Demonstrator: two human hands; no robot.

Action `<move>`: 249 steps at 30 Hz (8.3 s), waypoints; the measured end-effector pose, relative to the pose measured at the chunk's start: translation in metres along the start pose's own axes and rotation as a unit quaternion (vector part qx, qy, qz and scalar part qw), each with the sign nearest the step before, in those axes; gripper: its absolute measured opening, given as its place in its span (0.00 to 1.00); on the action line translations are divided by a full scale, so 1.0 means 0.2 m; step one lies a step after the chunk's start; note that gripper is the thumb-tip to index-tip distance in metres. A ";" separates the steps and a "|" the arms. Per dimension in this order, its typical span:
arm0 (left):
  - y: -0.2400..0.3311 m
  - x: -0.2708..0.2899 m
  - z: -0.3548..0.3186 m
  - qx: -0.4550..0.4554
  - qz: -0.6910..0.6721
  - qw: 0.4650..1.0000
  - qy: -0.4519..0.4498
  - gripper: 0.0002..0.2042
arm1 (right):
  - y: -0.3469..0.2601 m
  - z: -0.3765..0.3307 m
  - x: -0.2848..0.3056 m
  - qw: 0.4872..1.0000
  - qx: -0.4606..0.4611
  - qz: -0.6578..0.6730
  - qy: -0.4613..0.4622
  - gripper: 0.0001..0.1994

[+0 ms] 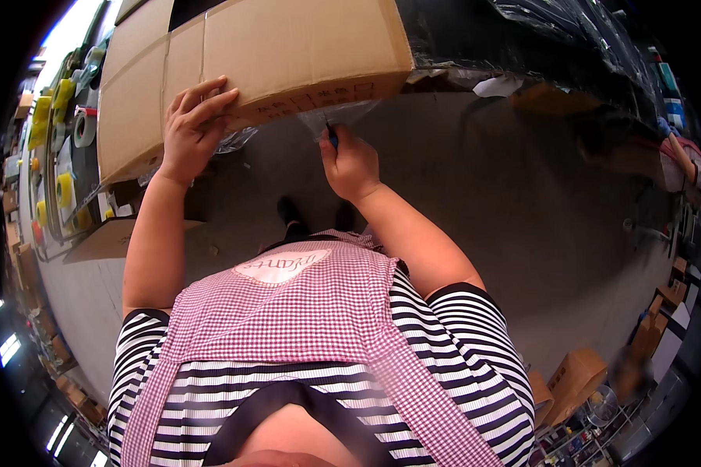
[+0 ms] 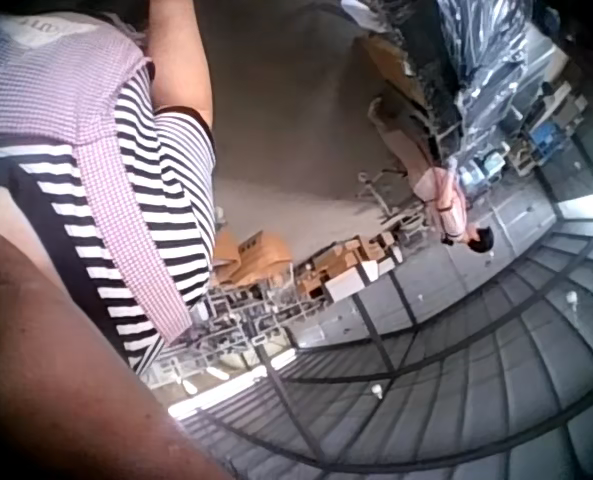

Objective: The person uses a utility knife to cut the tape along the seams of a large cardboard box and then opens the flaps.

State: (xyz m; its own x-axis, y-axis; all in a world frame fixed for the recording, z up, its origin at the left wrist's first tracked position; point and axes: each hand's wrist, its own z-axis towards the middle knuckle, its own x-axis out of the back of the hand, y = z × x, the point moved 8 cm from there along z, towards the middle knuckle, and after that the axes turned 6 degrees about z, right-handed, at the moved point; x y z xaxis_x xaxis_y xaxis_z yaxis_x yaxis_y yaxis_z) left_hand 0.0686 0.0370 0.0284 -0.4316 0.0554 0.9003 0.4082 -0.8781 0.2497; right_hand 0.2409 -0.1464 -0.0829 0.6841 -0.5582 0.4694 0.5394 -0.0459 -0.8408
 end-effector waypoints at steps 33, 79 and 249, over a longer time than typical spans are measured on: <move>0.00 0.02 0.01 0.002 0.005 1.000 0.007 0.20 | 0.37 -0.06 -0.06 0.989 -0.099 -0.103 -0.050 0.10; 0.02 0.02 0.02 0.005 -0.022 1.000 0.014 0.19 | 0.17 0.16 0.30 0.994 0.013 -0.061 0.085 0.10; 0.16 -0.39 -0.39 0.351 -0.468 0.804 -0.107 0.10 | -0.42 0.30 0.11 0.964 -0.028 -0.088 -0.251 0.13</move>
State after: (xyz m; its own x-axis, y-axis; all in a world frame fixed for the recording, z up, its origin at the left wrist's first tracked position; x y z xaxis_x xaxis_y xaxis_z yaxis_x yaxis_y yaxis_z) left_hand 0.0526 -0.0326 -0.0605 -0.6966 0.6820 0.2225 0.3713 0.0773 0.9253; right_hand 0.2395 -0.1057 0.0149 0.7431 -0.0677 0.6658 0.6512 -0.1561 -0.7427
